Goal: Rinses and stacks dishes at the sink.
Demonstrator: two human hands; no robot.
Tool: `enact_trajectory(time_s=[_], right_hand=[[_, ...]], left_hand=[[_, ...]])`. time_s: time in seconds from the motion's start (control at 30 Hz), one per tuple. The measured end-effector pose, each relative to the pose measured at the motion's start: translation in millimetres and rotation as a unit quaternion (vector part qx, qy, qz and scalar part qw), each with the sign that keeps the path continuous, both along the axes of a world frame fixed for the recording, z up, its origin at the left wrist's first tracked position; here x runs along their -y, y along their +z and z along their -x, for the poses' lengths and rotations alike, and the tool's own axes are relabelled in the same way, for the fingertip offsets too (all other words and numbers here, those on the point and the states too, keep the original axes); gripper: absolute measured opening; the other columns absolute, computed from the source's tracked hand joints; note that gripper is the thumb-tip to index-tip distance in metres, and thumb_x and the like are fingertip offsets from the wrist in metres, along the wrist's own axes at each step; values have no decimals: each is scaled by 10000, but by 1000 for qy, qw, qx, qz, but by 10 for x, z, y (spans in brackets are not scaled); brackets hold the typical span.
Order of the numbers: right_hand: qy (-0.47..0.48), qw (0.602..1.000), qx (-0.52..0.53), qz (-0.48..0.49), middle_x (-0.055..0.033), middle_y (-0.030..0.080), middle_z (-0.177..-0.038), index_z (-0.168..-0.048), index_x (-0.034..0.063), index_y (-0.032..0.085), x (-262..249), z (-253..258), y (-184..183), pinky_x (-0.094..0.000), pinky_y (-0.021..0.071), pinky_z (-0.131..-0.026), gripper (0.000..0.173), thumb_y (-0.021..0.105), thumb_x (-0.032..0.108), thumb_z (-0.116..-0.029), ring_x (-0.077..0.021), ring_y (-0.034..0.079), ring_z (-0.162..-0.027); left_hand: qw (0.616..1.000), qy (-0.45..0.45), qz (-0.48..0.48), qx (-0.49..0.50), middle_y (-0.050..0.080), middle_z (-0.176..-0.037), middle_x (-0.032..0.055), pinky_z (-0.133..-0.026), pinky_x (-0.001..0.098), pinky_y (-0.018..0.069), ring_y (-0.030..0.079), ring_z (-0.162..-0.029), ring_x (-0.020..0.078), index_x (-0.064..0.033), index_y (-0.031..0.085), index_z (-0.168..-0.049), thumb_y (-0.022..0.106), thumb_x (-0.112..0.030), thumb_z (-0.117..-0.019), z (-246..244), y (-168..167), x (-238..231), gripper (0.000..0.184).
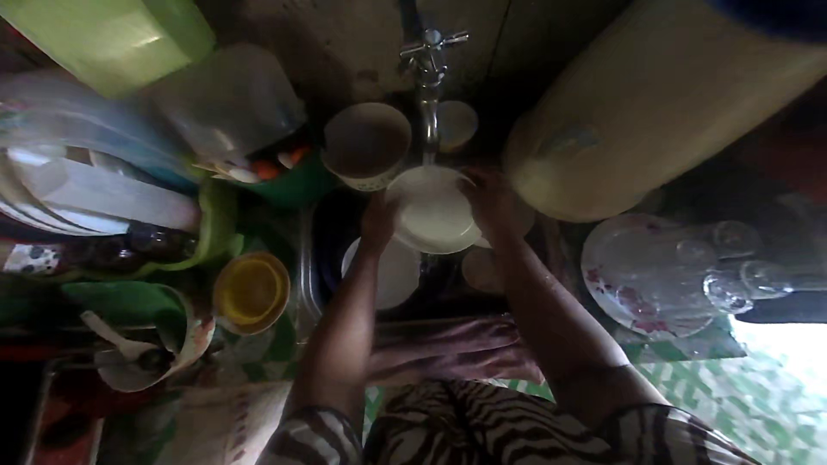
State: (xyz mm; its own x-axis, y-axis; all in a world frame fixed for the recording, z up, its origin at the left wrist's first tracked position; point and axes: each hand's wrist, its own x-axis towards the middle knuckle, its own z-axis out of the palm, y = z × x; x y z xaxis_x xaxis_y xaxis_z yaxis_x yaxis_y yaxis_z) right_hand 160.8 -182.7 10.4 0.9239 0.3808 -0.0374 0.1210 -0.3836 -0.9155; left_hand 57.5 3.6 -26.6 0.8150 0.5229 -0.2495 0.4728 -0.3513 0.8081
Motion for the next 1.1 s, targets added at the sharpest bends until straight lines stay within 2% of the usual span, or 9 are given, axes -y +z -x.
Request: enact_trajectory(time_s=[0.1, 0.27, 0.4, 0.47, 0.57, 0.7, 0.83, 0.97, 1.1], right_hand=[[-144, 982, -82, -95, -174, 654, -1201, -1307, 1, 604, 70, 66, -364, -394, 537, -951, 329, 600, 184, -1034, -208, 639, -1072], [-218, 963, -147, -53, -199, 525, -1460, -1526, 74, 414, 451, 229, -546, -496, 499, -1049, 479, 495, 250, -1088, -296, 566, -1284], [-269, 944, -189, -42, -197, 487, -1501, -1553, 85, 373, 604, 208, -516, -493, 474, -1071, 488, 488, 158, -1084, -311, 531, -1328], [-265, 947, -177, -33, -200, 464, -1527, -1559, 77, 376, 610, 175, -472, -485, 456, -1091, 513, 505, 77, -1062, -312, 507, -1355], [-216, 966, -128, 64, -261, 406, -1557, -1557, 26, 361, 631, 83, -492, -531, 411, -1131, 584, 589, 78, -1022, -385, 443, -1414], [-181, 975, 11, 129, -263, 256, -1635, -1571, 23, 334, 567, 299, -628, -575, 279, -1213, 659, 622, 189, -1001, -436, 248, -1515], [48, 993, 39, 103, -239, 475, -1510, -1455, 11, 511, 116, 883, -659, -503, 421, -1155, 463, 593, 110, -1010, -374, 459, -1411], [266, 919, -34, 289, -203, 261, -1664, -1550, 38, 423, -421, 862, -1192, -539, 256, -1238, 564, 514, 307, -1063, -362, 250, -1541], [261, 905, -83, 326, -215, 333, -1632, -1539, 12, 422, -769, 731, -1406, -608, 300, -1191, 698, 497, 505, -1051, -399, 315, -1507]], left_hand=[[999, 7, 2, -54, 686, -1192, 209, -1016, 534, 504, 661, -1121, 325, 3, 652, -1256, 505, -299, -1087, 244, -404, -11, 376], [962, 76, -166, -202, 513, -1496, 217, -1089, 692, 366, 451, -1389, 459, -108, 567, -1443, 622, -255, -1005, 754, -732, -173, 465], [942, 111, -77, -308, 568, -1401, 277, -1039, 608, 482, 580, -1274, 436, -64, 374, -1561, 676, -284, -973, 961, -863, -319, 697], [950, 102, -35, -293, 595, -1355, 288, -1066, 581, 465, 589, -1263, 423, -1, 462, -1487, 636, -290, -1015, 984, -908, -327, 580], [965, 105, -2, -241, 634, -1304, 261, -1058, 570, 473, 609, -1228, 400, -9, 593, -1372, 578, -290, -1050, 970, -1071, -326, 427], [977, 158, -11, -145, 640, -1248, 272, -988, 618, 479, 620, -1166, 425, -24, 574, -1362, 445, -361, -1106, 894, -915, -280, 442], [982, 167, -19, -88, 602, -1375, 225, -1046, 594, 468, 597, -1251, 383, -83, 508, -1458, 411, -410, -1109, 869, -542, -188, 487], [970, 225, 68, -58, 530, -1477, 225, -1136, 527, 414, 518, -1367, 340, -51, 446, -1524, 343, -372, -1130, 926, -607, -64, 519], [936, 290, 197, -17, 527, -1440, 261, -1018, 550, 499, 568, -1270, 365, -48, 406, -1531, 339, -374, -1131, 912, -922, -16, 520]])
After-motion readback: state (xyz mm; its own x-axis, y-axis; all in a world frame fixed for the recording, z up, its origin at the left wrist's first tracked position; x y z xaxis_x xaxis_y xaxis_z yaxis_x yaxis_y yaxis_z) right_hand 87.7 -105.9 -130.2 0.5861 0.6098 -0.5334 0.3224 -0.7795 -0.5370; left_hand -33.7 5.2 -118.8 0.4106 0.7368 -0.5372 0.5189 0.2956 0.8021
